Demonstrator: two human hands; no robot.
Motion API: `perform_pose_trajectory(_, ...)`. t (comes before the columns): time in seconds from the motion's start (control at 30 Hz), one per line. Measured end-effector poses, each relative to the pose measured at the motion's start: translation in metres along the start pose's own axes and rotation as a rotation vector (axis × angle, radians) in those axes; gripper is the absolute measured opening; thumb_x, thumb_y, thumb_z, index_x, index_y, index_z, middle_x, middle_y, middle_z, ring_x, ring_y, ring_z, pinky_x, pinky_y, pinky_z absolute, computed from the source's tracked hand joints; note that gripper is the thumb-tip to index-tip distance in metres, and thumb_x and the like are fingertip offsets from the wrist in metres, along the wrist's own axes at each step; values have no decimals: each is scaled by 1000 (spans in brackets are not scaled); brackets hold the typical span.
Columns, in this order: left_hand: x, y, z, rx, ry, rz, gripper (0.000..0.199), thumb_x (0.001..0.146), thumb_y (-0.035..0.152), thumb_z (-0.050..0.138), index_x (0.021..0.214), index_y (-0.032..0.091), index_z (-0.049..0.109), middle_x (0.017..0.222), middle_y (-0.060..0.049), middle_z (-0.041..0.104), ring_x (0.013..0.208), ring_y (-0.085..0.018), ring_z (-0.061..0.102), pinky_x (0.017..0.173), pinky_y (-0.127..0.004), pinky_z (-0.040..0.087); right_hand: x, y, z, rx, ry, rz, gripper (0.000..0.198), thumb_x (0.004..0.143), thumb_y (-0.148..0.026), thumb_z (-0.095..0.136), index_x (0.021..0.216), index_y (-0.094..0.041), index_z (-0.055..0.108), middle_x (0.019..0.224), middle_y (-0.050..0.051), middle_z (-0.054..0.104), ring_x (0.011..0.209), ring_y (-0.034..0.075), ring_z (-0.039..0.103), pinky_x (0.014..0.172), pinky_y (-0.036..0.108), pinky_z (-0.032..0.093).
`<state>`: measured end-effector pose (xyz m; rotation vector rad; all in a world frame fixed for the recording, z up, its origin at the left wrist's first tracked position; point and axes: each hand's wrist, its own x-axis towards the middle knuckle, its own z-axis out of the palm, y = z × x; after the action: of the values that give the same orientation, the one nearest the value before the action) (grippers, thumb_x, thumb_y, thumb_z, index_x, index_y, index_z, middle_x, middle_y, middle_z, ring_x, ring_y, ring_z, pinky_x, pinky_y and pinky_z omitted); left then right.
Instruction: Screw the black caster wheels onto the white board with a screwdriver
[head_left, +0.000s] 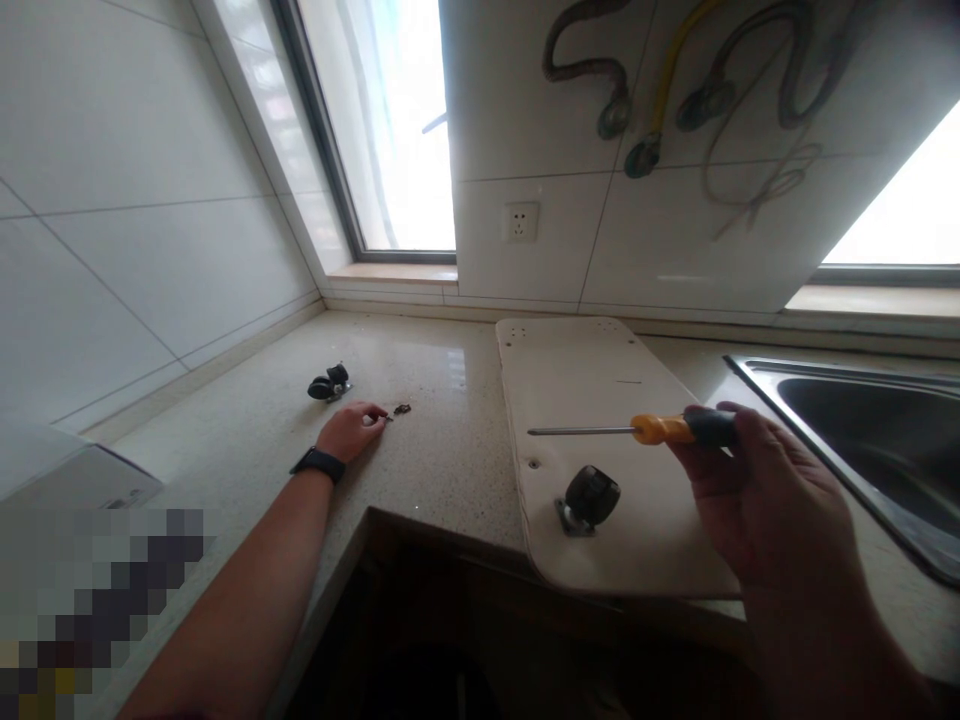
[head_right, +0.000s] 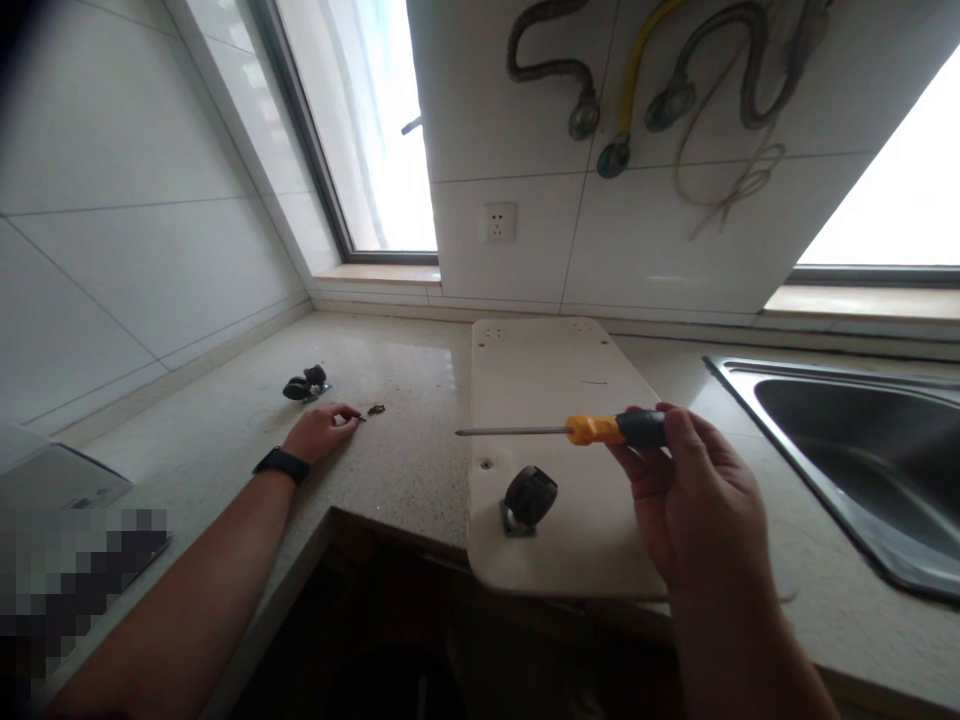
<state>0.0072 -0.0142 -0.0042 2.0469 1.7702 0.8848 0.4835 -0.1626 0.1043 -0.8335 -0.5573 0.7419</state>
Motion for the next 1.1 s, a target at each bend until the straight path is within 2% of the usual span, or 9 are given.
perform_pose_trajectory(0.17, 0, 24, -4, -233, 65, -94, 24, 72, 42, 78, 77, 19, 76, 78, -6, 72, 72, -22, 61, 75, -35, 47, -3, 0, 0, -13, 23, 8, 33, 70, -40, 92, 88, -17, 75, 80, 3, 76, 73, 17, 76, 70, 32, 69)
perform_pose_trajectory(0.23, -1, 47, -4, -368, 94, -130, 30, 72, 46, 78, 80, 17, 73, 73, -3, 67, 66, -18, 55, 65, -31, 43, -4, 0, 0, -16, 30, 7, 33, 70, -40, 92, 88, -17, 75, 81, 3, 76, 74, 17, 76, 70, 31, 69)
perform_pose_trajectory(0.33, -9, 97, 2, -613, 74, -169, 37, 78, 51, 72, 91, 18, 66, 66, 4, 51, 55, -11, 41, 52, -25, 32, -6, 1, 2, -8, 37, 0, 32, 71, -39, 91, 88, -17, 75, 82, 3, 76, 75, 16, 76, 69, 30, 69)
perform_pose_trajectory(0.4, -22, 135, 8, -775, -17, -168, 36, 80, 52, 70, 92, 19, 61, 66, 7, 41, 52, -9, 35, 48, -23, 28, -8, 2, 4, -2, 40, 5, 32, 72, -39, 91, 89, -17, 75, 82, 3, 75, 75, 16, 75, 69, 31, 69)
perform_pose_trajectory(0.53, -57, 200, 15, -1024, -210, -163, 33, 82, 47, 72, 92, 20, 58, 68, 8, 34, 53, -8, 31, 45, -20, 25, -13, 2, 7, 9, 47, -26, 31, 74, -39, 90, 90, -18, 75, 83, 3, 76, 76, 17, 75, 71, 37, 70)
perform_pose_trajectory(0.6, -72, 219, 16, -1367, -380, -277, 33, 79, 37, 82, 93, 19, 58, 65, 11, 30, 51, -6, 26, 43, -17, 19, -15, 2, 7, 12, 41, -43, 31, 74, -40, 90, 91, -19, 75, 83, 3, 76, 77, 17, 76, 72, 37, 70)
perform_pose_trajectory(0.67, -83, 231, 16, -1567, -483, -373, 32, 79, 30, 85, 92, 18, 59, 63, 12, 27, 50, -5, 24, 42, -17, 15, -18, 2, 7, 4, 26, -45, 32, 74, -41, 90, 92, -19, 74, 84, 3, 76, 76, 17, 76, 71, 35, 70)
perform_pose_trajectory(0.77, -92, 239, 16, -1697, -530, -444, 30, 80, 25, 86, 88, 17, 58, 61, 12, 27, 49, -4, 23, 41, -16, 15, -22, 1, 5, -31, 1, -47, 34, 74, -43, 90, 93, -20, 74, 86, 4, 77, 76, 17, 77, 69, 33, 69)
perform_pose_trajectory(1.1, -100, 249, 14, -1777, -541, -467, 30, 80, 23, 86, 85, 16, 58, 60, 12, 27, 49, -4, 24, 43, -18, 16, -34, -5, 4, -74, -30, -133, 32, 78, -42, 88, 96, -21, 72, 93, 5, 77, 81, 18, 76, 74, 35, 69)
